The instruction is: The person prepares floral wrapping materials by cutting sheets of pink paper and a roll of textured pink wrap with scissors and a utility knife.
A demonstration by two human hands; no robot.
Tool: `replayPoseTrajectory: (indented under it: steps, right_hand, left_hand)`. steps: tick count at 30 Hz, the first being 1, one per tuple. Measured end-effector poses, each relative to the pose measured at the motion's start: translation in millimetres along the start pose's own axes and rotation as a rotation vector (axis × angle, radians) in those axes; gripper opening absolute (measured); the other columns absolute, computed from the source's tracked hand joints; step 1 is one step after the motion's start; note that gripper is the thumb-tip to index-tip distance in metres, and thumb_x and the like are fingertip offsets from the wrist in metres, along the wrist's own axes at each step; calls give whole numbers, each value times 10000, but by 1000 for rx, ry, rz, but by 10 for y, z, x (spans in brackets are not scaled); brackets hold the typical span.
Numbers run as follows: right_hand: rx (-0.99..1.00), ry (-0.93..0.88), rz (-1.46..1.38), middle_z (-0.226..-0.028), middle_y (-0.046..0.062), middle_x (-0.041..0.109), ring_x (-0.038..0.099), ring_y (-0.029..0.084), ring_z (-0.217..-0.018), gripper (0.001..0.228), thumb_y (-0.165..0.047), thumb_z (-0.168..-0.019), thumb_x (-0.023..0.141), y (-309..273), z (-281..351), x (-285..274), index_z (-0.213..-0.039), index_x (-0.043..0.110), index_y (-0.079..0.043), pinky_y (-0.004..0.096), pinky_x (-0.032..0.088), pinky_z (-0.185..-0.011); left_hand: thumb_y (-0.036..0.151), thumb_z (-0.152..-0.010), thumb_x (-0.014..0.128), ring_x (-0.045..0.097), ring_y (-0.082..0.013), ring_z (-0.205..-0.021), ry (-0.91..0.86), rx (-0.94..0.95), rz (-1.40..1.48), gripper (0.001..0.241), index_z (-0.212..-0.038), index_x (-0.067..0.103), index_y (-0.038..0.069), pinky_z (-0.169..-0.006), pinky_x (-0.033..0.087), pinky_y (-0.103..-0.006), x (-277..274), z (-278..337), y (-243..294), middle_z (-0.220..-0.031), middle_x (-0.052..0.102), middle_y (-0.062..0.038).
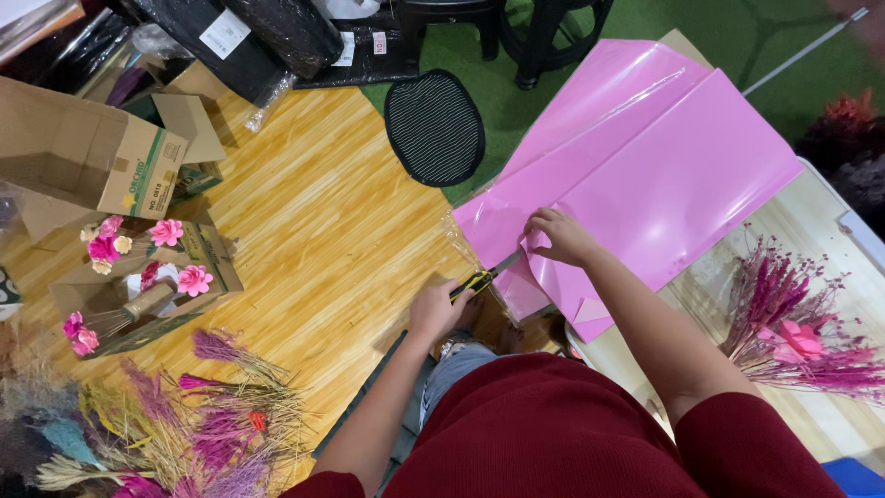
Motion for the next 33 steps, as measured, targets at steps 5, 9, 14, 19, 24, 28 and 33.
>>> replayPoseTrajectory:
  steps: [5, 9, 14, 19, 24, 28, 33]
  right_hand:
    - [12, -8, 18, -1334, 21, 609, 541, 310, -1358, 431, -262, -771, 825, 3, -5, 39, -1161, 645, -230, 501, 496, -1073]
    - [28, 1, 43, -1368, 18, 585, 524, 313, -1377, 453, -272, -767, 833, -13, -5, 75, -1174, 639, -232, 497, 504, -1069]
    - [118, 84, 101, -1554, 69, 434, 396, 366, -1483, 713, -312, -736, 858, 9, 82, 81, -1376, 548, -252, 564, 439, -1142]
    - [563, 219, 87, -1676, 297, 171, 168, 514, -1538, 1275, -503, -684, 897, 283, 515, 54, -1655, 194, -69, 759, 293, -1153]
    - [878, 133, -74, -1681, 338, -28, -16, 476, -1576, 1541, -642, -592, 894, 506, 821, 218, -1642, -26, 11, 860, 236, -1087]
    - [883, 129, -64, -1693, 298, -70, -45, 428, -1590, 1574, -702, -564, 868, 603, 814, 267, -1634, -36, 18, 860, 238, -1079]
    - [827, 127, -42, -1731, 199, -88, -80, 329, -1613, 1468, -832, -667, 673, 604, 914, 341, -1642, -60, -15, 791, 90, -1184]
  left_hand:
    - [630, -977, 496, 707, -408, -1097, -1, 14, 2, 441, -1109, 685, 254, -921, 563, -501, -31, -27, 71, -1002, 760, -188]
    - [596, -987, 499, 706, -410, -1098, -9, 11, -12, 454, -1130, 697, 212, -922, 559, -505, -57, -54, 145, -1015, 757, -207]
    - [625, -992, 471, 695, -404, -1130, -29, -7, -4, 494, -1181, 688, 223, -933, 550, -504, -52, -165, 151, -1049, 757, -199]
    - [605, -996, 482, 682, -422, -1154, -31, -7, 12, 486, -1213, 707, 232, -963, 541, -505, 12, -409, 77, -1085, 755, -222]
    - [576, -1014, 474, 672, -442, -1153, -34, 99, 39, 462, -1157, 708, 205, -987, 526, -526, 96, -650, -18, -1097, 751, -221]
    - [567, -1019, 460, 675, -435, -1146, -31, 109, 29, 446, -1152, 697, 213, -989, 530, -531, 167, -728, 12, -1094, 751, -207]
    - [637, -1002, 454, 714, -423, -1065, 23, 120, 4, 454, -1187, 697, 301, -967, 536, -530, 241, -838, 32, -1003, 768, -181]
Point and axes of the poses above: each hand's wrist, its own z-axis away from the middle knuckle, its own x-axis out of the palm, y = z × x, the point moved 8 cm from there along -z, towards the middle knuckle
